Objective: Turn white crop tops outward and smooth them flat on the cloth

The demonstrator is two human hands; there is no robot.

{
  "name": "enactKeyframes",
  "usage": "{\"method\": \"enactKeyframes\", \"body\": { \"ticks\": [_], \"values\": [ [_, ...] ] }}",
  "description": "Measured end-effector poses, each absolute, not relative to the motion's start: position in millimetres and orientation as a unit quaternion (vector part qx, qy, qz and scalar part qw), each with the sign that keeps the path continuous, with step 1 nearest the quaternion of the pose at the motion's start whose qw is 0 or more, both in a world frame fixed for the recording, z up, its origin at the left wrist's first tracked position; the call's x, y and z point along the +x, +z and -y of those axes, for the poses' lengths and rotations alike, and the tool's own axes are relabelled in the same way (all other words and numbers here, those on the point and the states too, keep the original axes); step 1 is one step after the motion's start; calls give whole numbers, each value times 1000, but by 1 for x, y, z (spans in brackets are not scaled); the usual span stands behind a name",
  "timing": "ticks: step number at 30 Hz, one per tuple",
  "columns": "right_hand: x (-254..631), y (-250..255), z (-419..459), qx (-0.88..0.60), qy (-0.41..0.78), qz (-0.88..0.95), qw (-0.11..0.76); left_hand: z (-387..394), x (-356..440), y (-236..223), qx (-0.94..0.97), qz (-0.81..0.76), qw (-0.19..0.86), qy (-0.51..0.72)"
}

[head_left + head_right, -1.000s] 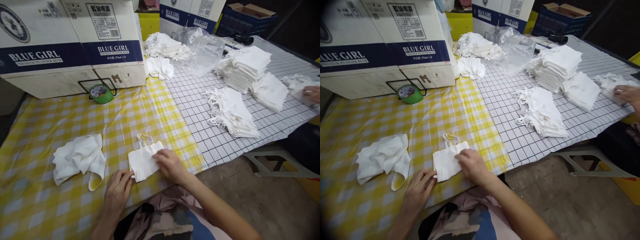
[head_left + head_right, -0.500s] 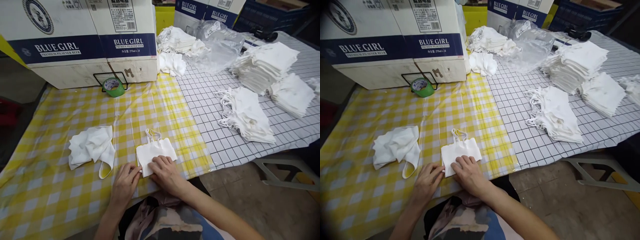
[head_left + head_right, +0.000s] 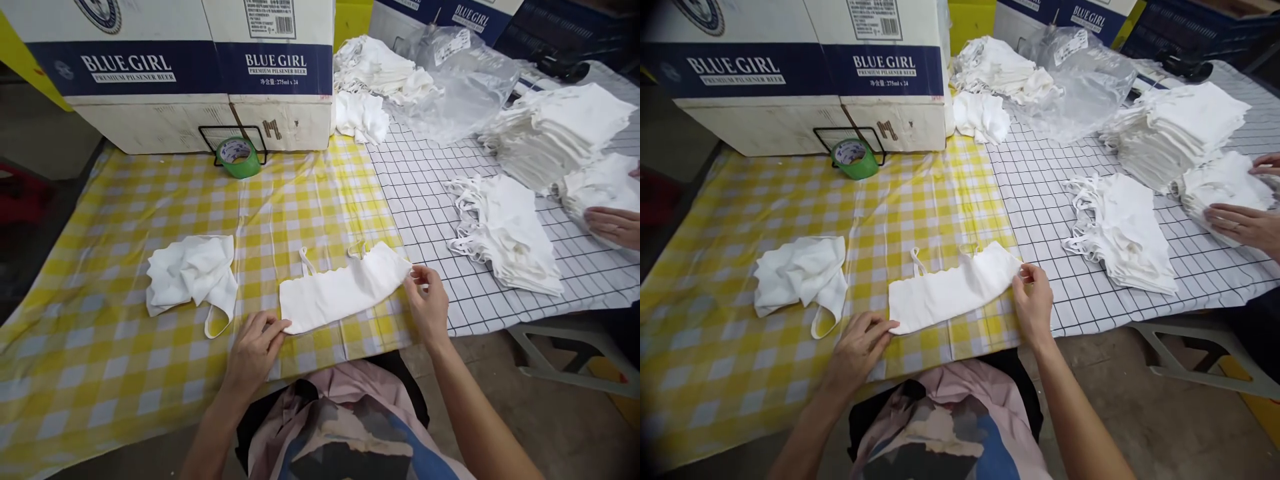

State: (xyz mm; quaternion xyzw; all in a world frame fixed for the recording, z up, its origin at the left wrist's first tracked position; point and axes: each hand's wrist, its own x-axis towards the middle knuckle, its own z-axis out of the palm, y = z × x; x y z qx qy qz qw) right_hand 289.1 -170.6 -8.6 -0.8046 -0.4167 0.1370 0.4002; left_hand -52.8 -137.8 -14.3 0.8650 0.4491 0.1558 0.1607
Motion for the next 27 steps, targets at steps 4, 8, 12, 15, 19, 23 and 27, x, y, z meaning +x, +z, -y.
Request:
{"method": "enactKeyframes", "body": {
  "ticks": [4,8,12,15,19,23,27],
  "values": [
    [284,-17,184,-793,92,463,386,137,-53,-15,845,-476,179,163],
    [279,-16,192,-752,35,552,358,140,-55,-15,811,-524,187,180],
    [276,-10,195,-666,40,692,276,142,-60,-16,848,-471,178,168],
    [275,-10,192,-618,73,766,158,143,-62,-19,879,-420,154,163],
    [277,-14,190,-647,70,753,96,144,-62,-20,872,-434,143,178],
    [276,-16,190,-651,68,748,111,143,-56,-13,853,-449,187,192],
    [274,-16,179,-650,77,736,173,129,-43,10,781,-471,331,242]
  ]
}}
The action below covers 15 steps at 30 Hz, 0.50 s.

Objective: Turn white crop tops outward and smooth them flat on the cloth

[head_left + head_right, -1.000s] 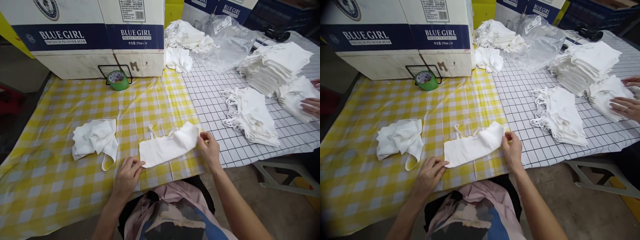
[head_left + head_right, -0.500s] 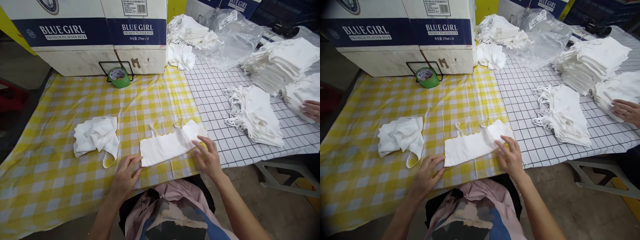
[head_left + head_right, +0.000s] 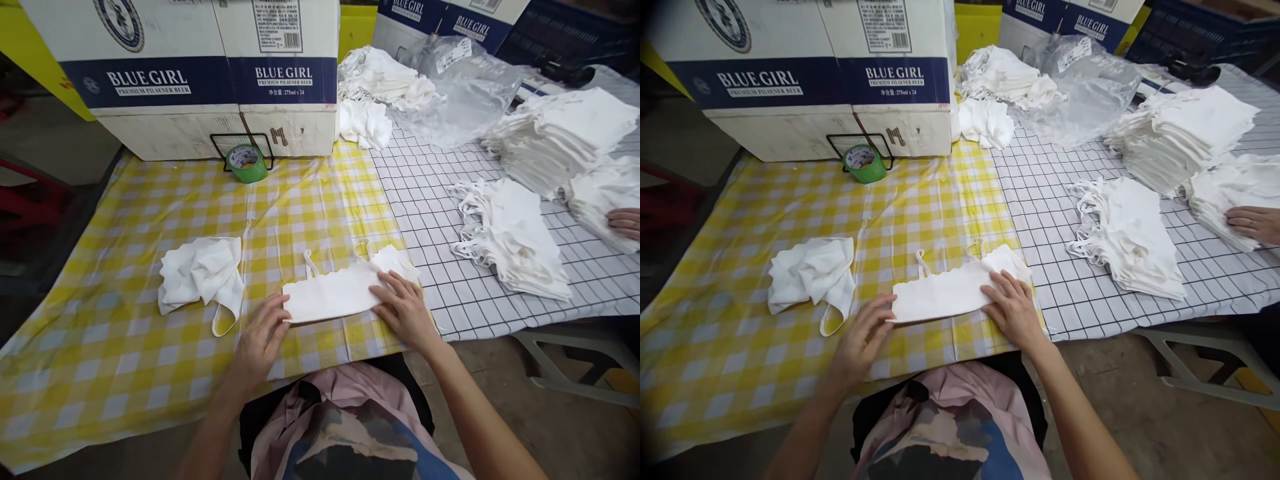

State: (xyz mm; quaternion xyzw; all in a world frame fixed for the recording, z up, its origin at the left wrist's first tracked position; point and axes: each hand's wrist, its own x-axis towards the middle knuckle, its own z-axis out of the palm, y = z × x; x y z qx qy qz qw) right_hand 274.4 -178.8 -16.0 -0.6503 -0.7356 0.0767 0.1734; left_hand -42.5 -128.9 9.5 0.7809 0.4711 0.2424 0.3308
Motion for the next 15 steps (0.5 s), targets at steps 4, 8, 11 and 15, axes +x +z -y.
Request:
{"method": "enactKeyframes", "body": {
  "ticks": [4,8,11,15],
  "values": [
    [280,4,158,-632,195,699,271,97,-28,42,643,-513,483,302],
    [287,45,147,-602,439,594,302,69,-20,67,511,-519,578,368],
    [292,61,143,-594,545,524,276,57,-19,64,466,-514,624,359],
    [299,40,138,-655,500,502,263,50,-20,29,462,-554,614,319]
  ]
}}
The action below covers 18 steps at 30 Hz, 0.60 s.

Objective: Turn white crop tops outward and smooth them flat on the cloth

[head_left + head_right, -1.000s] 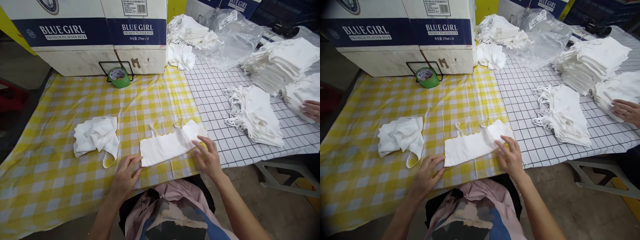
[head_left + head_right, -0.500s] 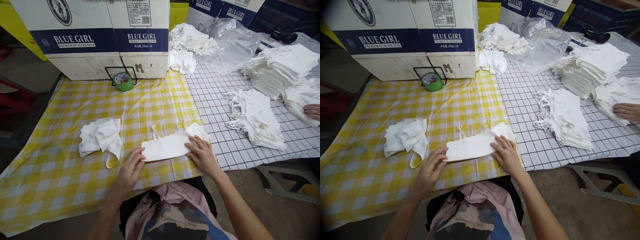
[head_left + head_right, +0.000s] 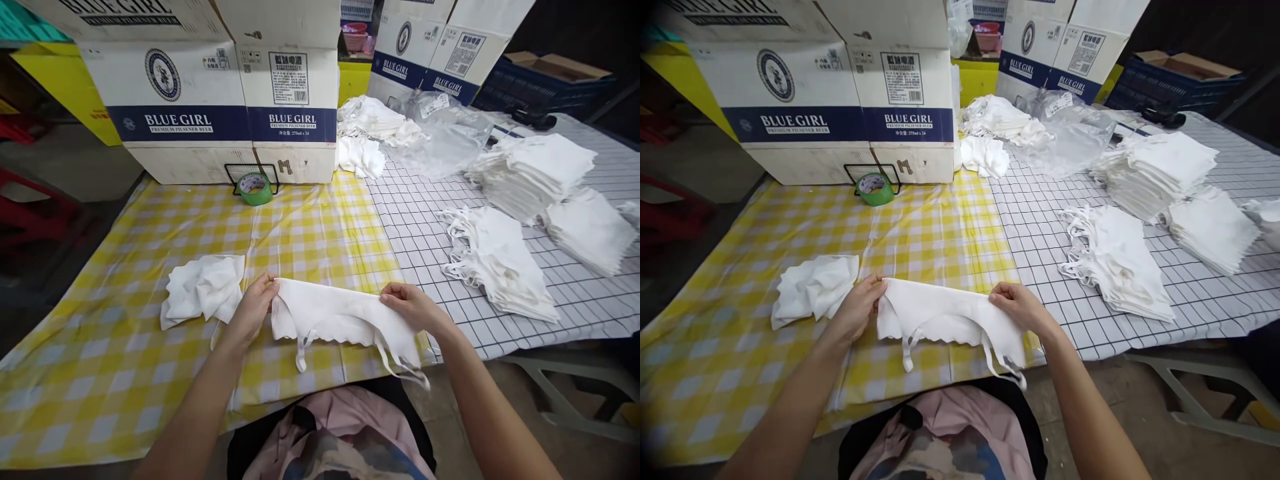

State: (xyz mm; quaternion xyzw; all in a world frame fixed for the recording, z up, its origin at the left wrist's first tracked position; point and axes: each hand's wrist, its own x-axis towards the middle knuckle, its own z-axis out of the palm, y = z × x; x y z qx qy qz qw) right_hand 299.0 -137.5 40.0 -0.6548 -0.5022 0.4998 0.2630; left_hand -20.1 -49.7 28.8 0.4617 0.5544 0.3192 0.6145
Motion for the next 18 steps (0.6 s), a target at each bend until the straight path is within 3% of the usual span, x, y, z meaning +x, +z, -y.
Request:
{"method": "enactKeyframes", "body": {
  "ticks": [5,18],
  "values": [
    [308,4,143,-734,340,531,252,47,-24,-5,458,-585,596,304],
    [325,-5,168,-777,287,481,287,46,-25,-3,524,-556,574,295]
  ]
}}
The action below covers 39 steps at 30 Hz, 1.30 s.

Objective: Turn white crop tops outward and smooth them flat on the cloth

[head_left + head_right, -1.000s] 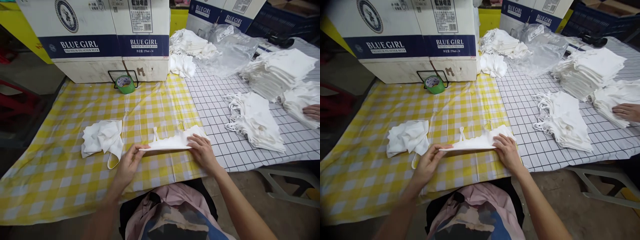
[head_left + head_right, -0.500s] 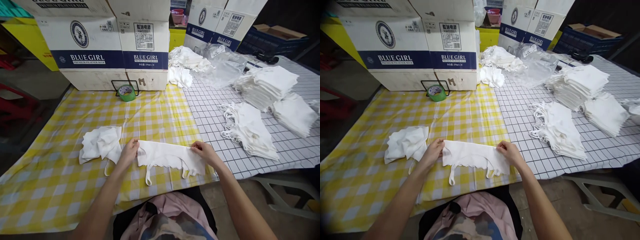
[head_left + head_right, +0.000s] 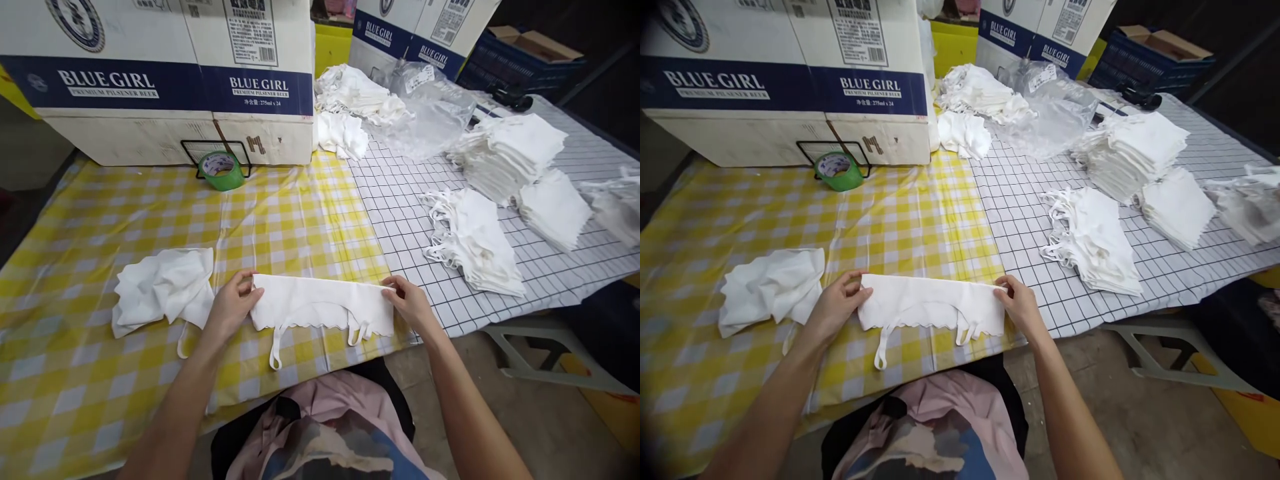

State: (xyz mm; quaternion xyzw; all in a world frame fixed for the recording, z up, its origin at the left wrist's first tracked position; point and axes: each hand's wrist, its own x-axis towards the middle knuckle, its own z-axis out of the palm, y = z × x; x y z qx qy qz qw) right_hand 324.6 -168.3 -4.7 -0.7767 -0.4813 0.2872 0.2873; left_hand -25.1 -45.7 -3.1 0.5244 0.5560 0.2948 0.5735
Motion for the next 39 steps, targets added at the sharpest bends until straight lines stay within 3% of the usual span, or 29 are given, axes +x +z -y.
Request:
{"method": "enactKeyframes", "body": {
  "ticks": [5,14,39],
  "values": [
    [327,-6,173,-774,297,461,315,43,-28,-14,542,-566,547,294],
    [332,-6,179,-771,313,442,335,45,-27,-1,481,-581,590,289],
    [329,-3,182,-777,307,463,297,54,-42,4,490,-539,632,266]
  ]
}}
